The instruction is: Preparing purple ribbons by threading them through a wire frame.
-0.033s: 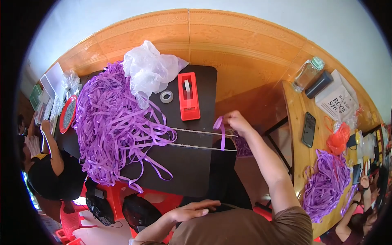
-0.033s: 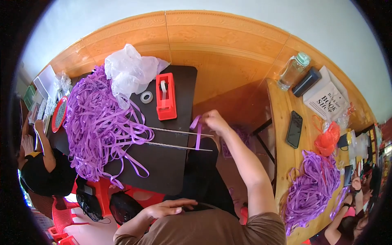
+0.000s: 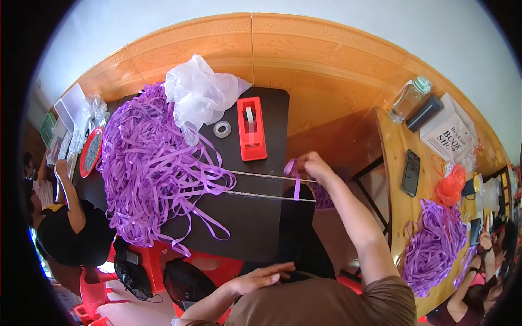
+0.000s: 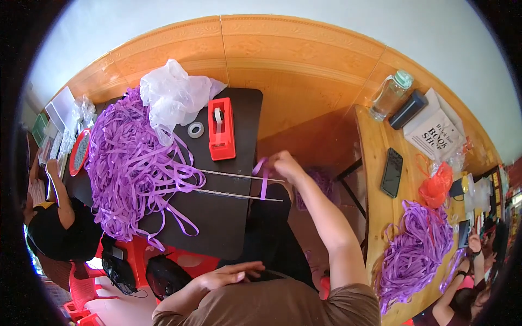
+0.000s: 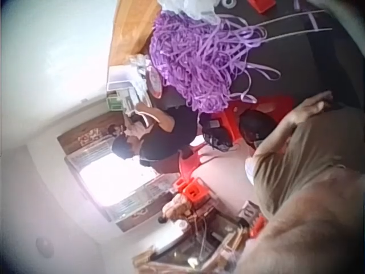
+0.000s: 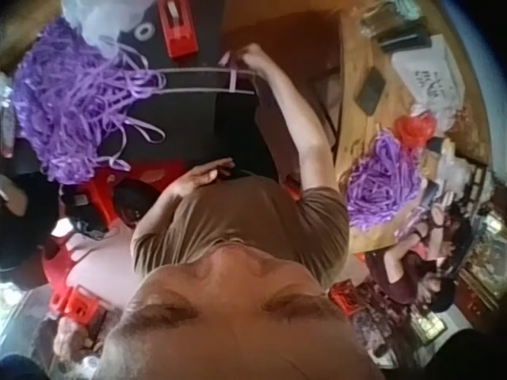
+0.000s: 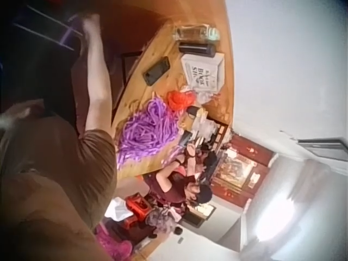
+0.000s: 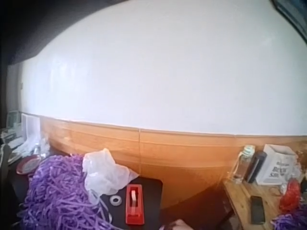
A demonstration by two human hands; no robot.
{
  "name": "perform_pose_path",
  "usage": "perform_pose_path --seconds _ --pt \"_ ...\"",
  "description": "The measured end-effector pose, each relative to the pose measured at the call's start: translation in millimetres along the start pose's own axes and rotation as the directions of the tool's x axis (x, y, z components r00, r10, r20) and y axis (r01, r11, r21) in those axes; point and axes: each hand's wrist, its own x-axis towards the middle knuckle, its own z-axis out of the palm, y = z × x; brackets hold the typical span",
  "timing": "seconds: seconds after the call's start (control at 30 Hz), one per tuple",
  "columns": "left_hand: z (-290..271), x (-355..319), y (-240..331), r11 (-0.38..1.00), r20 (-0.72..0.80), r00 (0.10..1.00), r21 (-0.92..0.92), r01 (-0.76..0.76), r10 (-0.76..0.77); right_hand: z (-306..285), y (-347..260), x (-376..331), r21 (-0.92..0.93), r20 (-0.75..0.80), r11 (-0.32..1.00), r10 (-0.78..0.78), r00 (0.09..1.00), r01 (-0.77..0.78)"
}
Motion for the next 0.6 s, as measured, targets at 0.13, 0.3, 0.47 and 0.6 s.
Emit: perform_pose_path --seconds 0.13,0.3,0.47,0.6 --pt "3 54 -29 0.798 -0.337 0.84 0.577 -0.173 0.426 18 21 -32 0.094 0.074 0.951 0.29 0.954 -0.296" --pt "13 117 12 0.295 -0.28 0.383 0.955 0.019 0.88 40 0 -82 0.127 0.038 0.982 0.137 0.99 -0.141" --pt "-14 166 40 0.301 -0.301 0.101 0.954 0.017 0.948 49 -6 -107 0.194 0.181 0.902 0.353 0.918 -0.385" --pt "-23 174 50 0.573 -0.566 0.117 0.766 -0.293 0.816 64 -2 -123 0.266 0.107 0.855 0.433 0.895 -0.446"
